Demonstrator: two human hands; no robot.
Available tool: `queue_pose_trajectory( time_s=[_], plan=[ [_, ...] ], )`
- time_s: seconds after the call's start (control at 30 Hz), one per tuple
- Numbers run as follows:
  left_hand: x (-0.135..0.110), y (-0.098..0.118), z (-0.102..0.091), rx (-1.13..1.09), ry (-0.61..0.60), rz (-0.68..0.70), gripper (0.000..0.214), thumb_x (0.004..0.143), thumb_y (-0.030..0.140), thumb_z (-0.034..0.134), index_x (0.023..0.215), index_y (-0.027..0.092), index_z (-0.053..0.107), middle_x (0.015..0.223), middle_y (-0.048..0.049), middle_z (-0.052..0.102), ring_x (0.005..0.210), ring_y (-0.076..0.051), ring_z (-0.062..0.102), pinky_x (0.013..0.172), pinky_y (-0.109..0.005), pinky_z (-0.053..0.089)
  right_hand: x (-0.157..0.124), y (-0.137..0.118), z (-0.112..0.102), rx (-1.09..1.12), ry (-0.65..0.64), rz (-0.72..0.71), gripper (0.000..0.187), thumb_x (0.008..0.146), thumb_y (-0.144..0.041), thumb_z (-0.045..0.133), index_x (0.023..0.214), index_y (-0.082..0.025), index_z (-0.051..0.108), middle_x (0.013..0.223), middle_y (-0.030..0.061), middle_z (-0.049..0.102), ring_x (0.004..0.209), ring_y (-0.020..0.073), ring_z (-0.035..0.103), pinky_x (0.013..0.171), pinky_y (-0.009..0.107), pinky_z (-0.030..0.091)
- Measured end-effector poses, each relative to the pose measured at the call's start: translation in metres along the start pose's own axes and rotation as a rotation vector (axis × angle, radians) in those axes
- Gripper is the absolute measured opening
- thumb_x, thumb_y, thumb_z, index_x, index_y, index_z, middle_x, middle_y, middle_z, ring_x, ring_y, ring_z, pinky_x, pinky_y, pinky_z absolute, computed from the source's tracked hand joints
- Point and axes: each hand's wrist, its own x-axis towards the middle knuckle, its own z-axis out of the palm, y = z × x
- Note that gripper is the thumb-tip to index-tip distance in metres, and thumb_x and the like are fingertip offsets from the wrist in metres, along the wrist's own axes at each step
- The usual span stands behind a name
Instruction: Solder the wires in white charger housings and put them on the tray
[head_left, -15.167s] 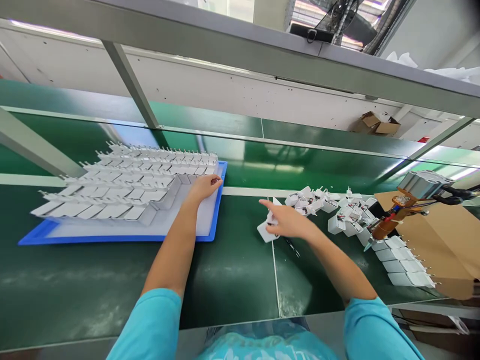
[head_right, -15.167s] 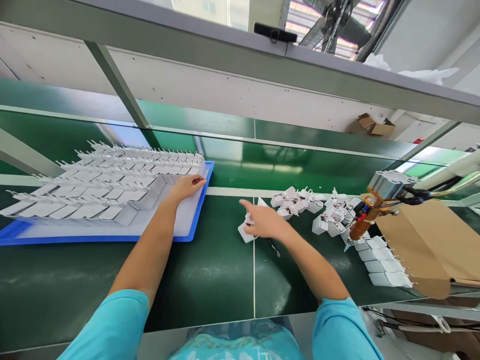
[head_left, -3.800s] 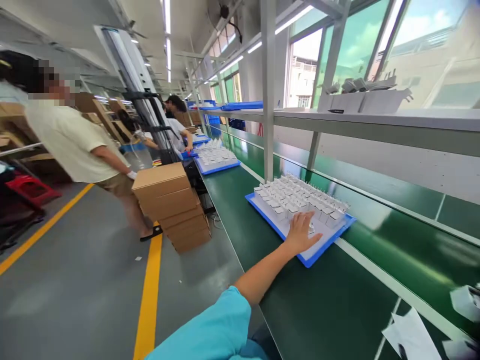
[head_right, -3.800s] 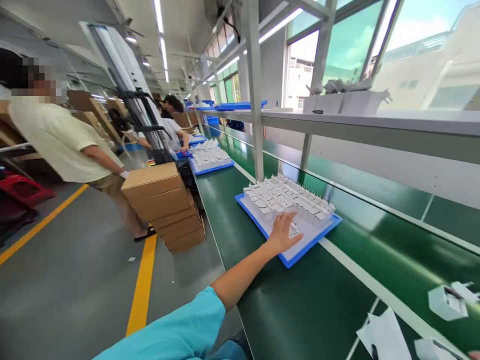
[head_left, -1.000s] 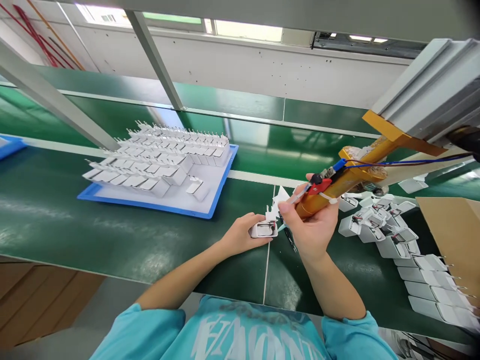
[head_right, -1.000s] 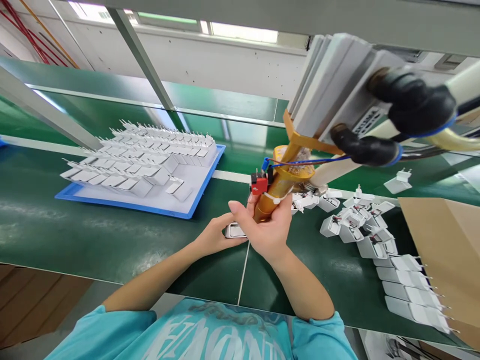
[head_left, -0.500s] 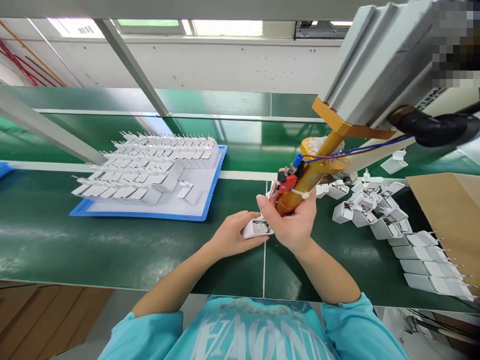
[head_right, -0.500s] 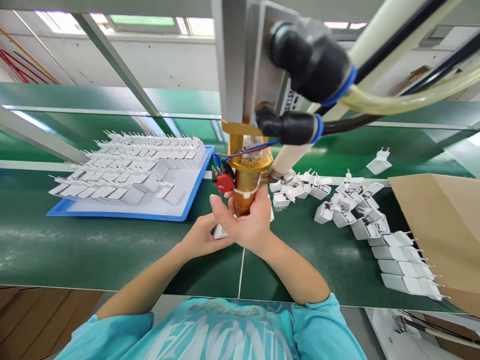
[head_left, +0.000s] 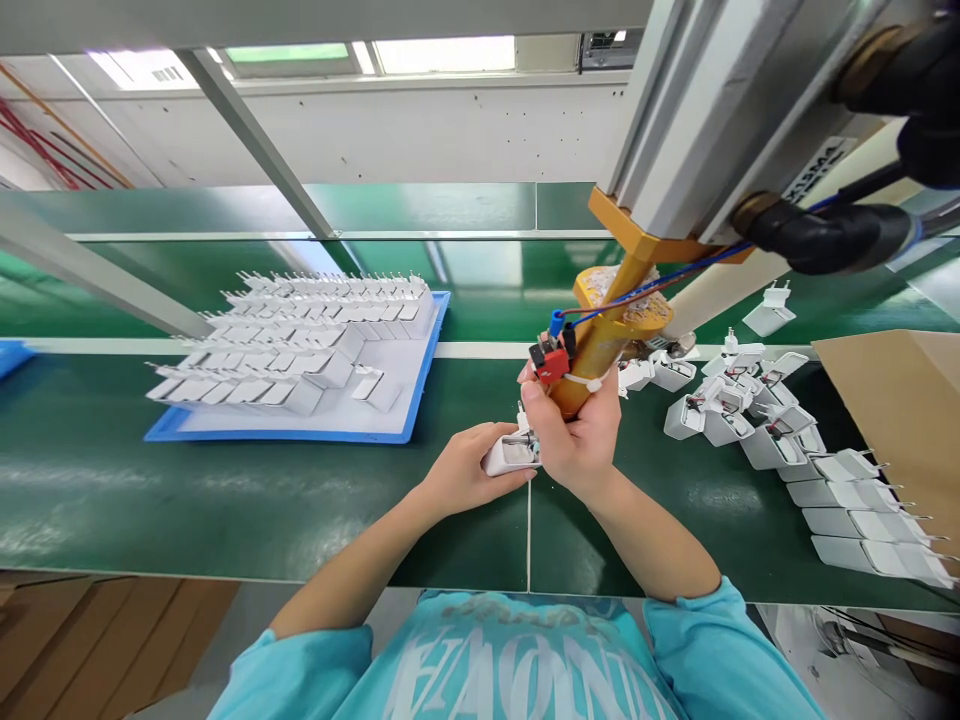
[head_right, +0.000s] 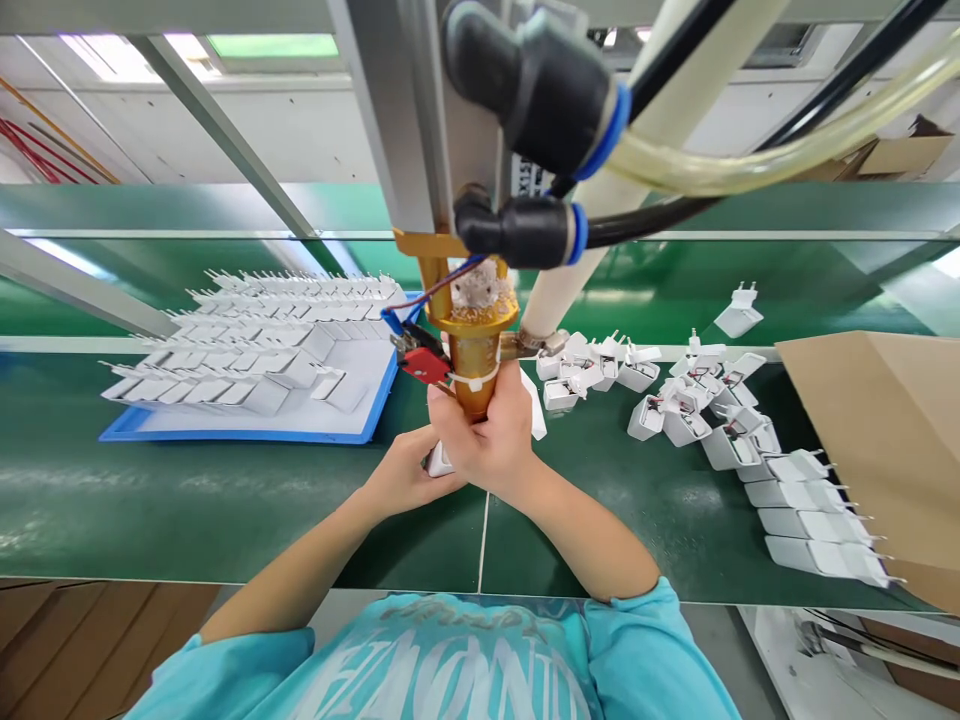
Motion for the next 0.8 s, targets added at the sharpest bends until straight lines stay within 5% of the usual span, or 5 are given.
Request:
queue_pose_trajectory(
  time_s=[0.47, 0.8],
  plan=[
    [0.0, -0.003, 0.018, -0.102, -0.044, -0.156, 0.034, 0.076, 0.026, 0.064, 0.109, 0.017, 0.062, 0.094, -0.0059, 0.074, 0.086, -0.024, 0.071, 0.073, -0.031, 0.057, 0.004, -0.006, 0.0, -0.048, -0.016, -0.013, 0.033, 0.076, -0.03, 0.071, 0.083, -0.026, 0.039, 0.053, -0.0108, 0.041, 0.054, 0.0112, 0.05, 0.053, 0.026, 0.047],
    [0.013, 0.01, 0.047, -0.245, 0.015, -0.138, 0.059, 0.071, 0.031, 0.074, 0.125, 0.02, 0.053, 0.099, -0.0061, 0.073, 0.086, -0.024, 0.071, 0.072, -0.031, 0.059, 0.004, -0.009, 0.003, -0.089, 0.05, -0.02, 0.035, 0.076, -0.032, 0.073, 0.079, -0.026, 0.039, 0.055, -0.0098, 0.042, 0.057, 0.0121, 0.052, 0.055, 0.027, 0.048]
  ],
)
